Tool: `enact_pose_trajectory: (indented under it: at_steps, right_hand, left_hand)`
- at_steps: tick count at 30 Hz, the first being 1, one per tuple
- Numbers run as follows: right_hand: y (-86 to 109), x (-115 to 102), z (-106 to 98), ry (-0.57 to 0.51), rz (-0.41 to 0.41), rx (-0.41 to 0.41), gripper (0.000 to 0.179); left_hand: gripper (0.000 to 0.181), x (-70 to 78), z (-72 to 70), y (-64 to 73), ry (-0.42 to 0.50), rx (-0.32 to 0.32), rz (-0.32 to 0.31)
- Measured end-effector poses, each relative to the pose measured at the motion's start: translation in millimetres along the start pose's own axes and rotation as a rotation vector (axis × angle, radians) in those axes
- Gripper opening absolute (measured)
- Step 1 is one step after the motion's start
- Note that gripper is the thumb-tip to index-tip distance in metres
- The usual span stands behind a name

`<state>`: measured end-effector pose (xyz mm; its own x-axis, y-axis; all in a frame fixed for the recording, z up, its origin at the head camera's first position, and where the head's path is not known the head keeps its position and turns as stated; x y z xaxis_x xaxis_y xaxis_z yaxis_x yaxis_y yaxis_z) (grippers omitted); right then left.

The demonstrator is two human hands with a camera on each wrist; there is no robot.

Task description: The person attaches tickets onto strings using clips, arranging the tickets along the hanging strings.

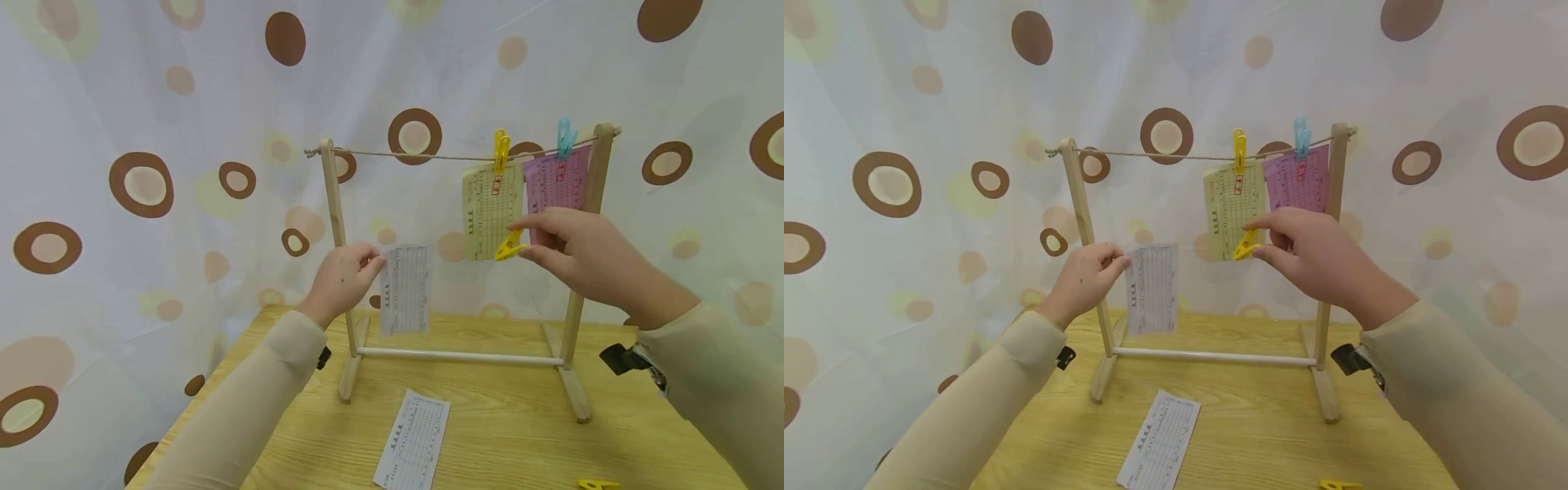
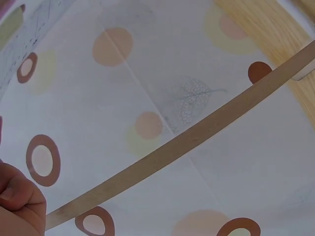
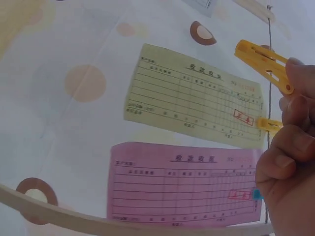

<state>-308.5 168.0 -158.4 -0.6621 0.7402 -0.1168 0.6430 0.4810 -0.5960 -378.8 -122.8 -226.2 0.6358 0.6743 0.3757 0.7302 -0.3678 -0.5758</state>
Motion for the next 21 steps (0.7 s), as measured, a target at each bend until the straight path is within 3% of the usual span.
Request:
enact_pose_trajectory:
  at_steps: [8, 13, 21]
  right_hand:
    - [-46.9, -22.6, -23.2, 0.067, -0.005, 0.022, 0.032]
    - [-78.7, -33.5, -39.0, 0.075, 0.025, -0.008, 0.026]
    - [-120.3, -43.1, -48.9, 0.109, 0.036, -0.048, 0.020]
  left_hand:
    - [0.021, 11.6, -14.5, -20.6, -0.028, 0.058, 0.007]
    - [0.022, 23.0, -25.8, -38.7, -0.038, 0.090, 0.024]
    - [0.022, 33.7, -35.9, -60.5, -0.085, 0.086, 0.000]
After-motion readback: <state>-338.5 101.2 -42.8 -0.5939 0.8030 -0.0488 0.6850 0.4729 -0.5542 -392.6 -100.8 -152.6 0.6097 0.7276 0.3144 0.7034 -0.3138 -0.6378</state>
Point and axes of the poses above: each hand's wrist, its own y-axis away from the middle knuckle, its own z-axis out of the palm, x = y × z, the point moved 8 cm from there along -y, towards the middle knuckle, and after that the axes turned 1 degree about -x, right-handed, at the moved point
